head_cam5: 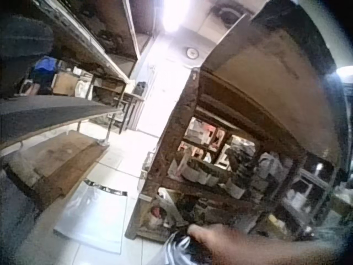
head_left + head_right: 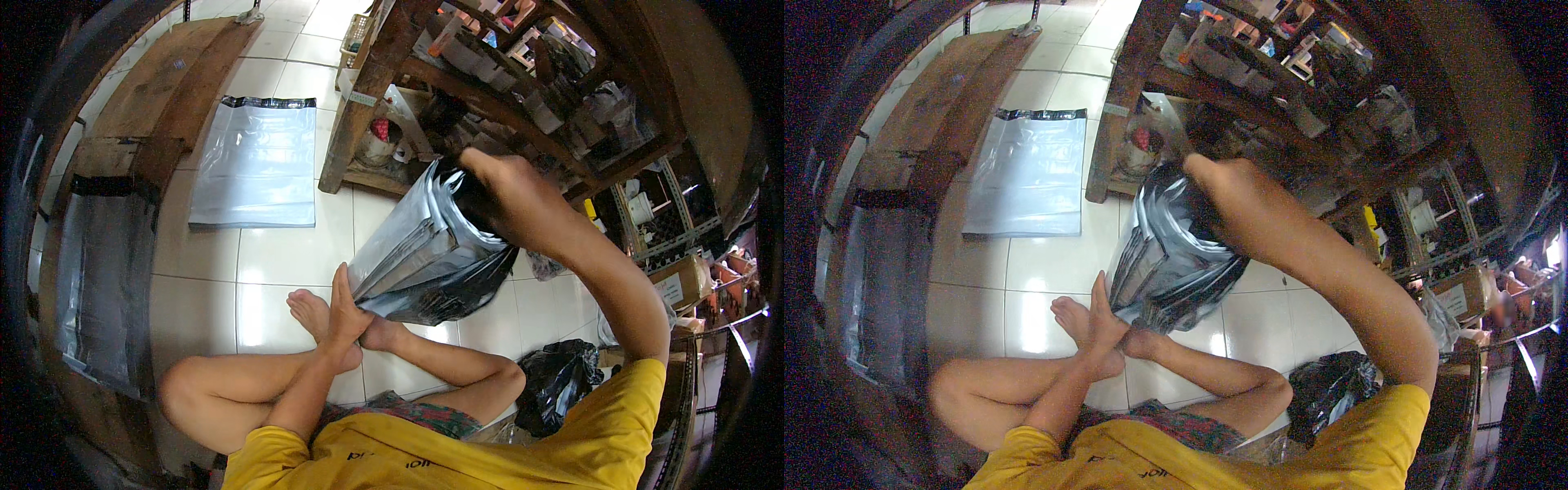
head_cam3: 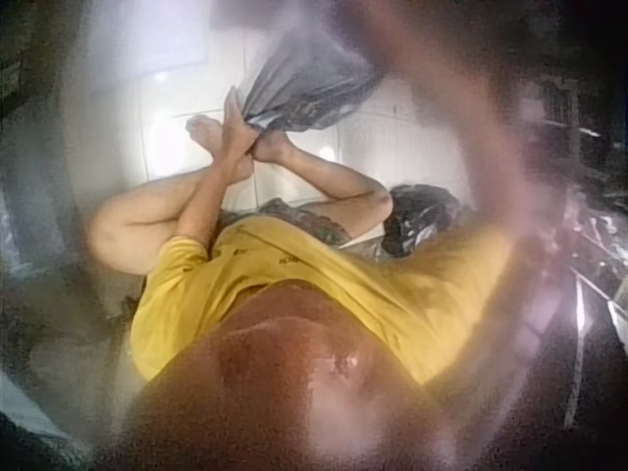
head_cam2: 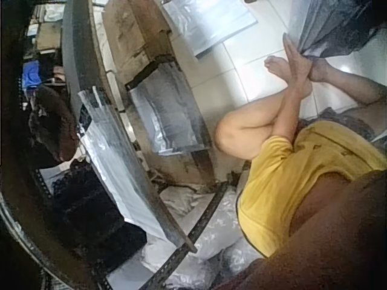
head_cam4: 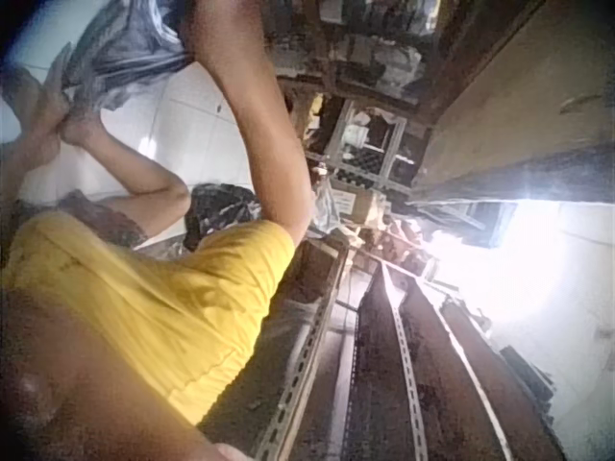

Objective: The person sits on the floor and repeatedly pulls poly mailers from a roll, unfolds them, and folds them flat by hand. The folded mailers are stacked on the floor in front of the person.

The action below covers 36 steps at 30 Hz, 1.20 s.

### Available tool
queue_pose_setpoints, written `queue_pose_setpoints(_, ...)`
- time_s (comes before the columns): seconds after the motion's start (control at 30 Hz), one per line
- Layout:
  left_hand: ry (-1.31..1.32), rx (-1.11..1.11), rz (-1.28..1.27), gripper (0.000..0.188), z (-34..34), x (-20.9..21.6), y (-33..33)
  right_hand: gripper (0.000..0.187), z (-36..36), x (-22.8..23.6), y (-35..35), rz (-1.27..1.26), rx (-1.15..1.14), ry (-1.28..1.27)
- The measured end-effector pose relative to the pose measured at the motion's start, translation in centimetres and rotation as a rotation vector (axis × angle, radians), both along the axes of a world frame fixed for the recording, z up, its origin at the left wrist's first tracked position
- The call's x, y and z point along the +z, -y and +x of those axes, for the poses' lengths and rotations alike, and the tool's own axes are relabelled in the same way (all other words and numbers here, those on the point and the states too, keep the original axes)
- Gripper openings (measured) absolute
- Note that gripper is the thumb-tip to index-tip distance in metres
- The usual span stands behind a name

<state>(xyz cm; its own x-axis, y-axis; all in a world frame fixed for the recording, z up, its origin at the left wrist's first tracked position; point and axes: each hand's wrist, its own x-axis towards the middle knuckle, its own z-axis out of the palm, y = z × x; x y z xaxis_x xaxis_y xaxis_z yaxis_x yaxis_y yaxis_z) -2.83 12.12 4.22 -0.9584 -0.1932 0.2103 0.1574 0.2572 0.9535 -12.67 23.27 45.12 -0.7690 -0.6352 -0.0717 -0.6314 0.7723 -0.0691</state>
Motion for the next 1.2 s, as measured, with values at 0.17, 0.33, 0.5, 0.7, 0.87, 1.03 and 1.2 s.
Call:
queue_pose_setpoints(0.17, 0.032, -0.007, -0.018, 0.107, 0.0, 0.0, 0.1, 0.049, 0.8, -0.8, -0.5, -0.088, 0.022, 0.028)
queue_pose_setpoints(0.33, 0.053, -0.017, -0.075, 0.107, 0.2, 0.0, 0.4, 0.045, 0.6, -1.4, 0.8, -0.077, 0.274, -0.044)
queue_pose_setpoints(0.5, 0.104, -0.041, -0.100, 0.106, 0.4, 0.8, 0.9, 0.028, -0.3, -1.8, 1.1, 0.027, 0.234, 0.036)
queue_pose_setpoints(0.7, 0.128, -0.076, -0.084, 0.105, 0.5, 1.8, 1.5, 0.053, -0.6, -0.2, 1.0, -0.156, 0.266, -0.173)
queue_pose_setpoints(0.87, 0.095, -0.067, -0.018, 0.105, 0.2, 1.8, 1.0, 0.056, 0.5, -0.5, 0.4, -0.215, 0.193, -0.293)
queue_pose_setpoints(1.03, 0.036, -0.053, -0.002, 0.105, 0.0, 1.0, 0.7, 0.050, 0.1, -0.6, 0.1, -0.174, 0.170, -0.213)
queue_pose_setpoints(1.2, 0.023, -0.052, -0.022, 0.105, 0.0, 1.3, 0.8, 0.042, -0.2, -1.0, 0.2, -0.291, 0.130, -0.205)
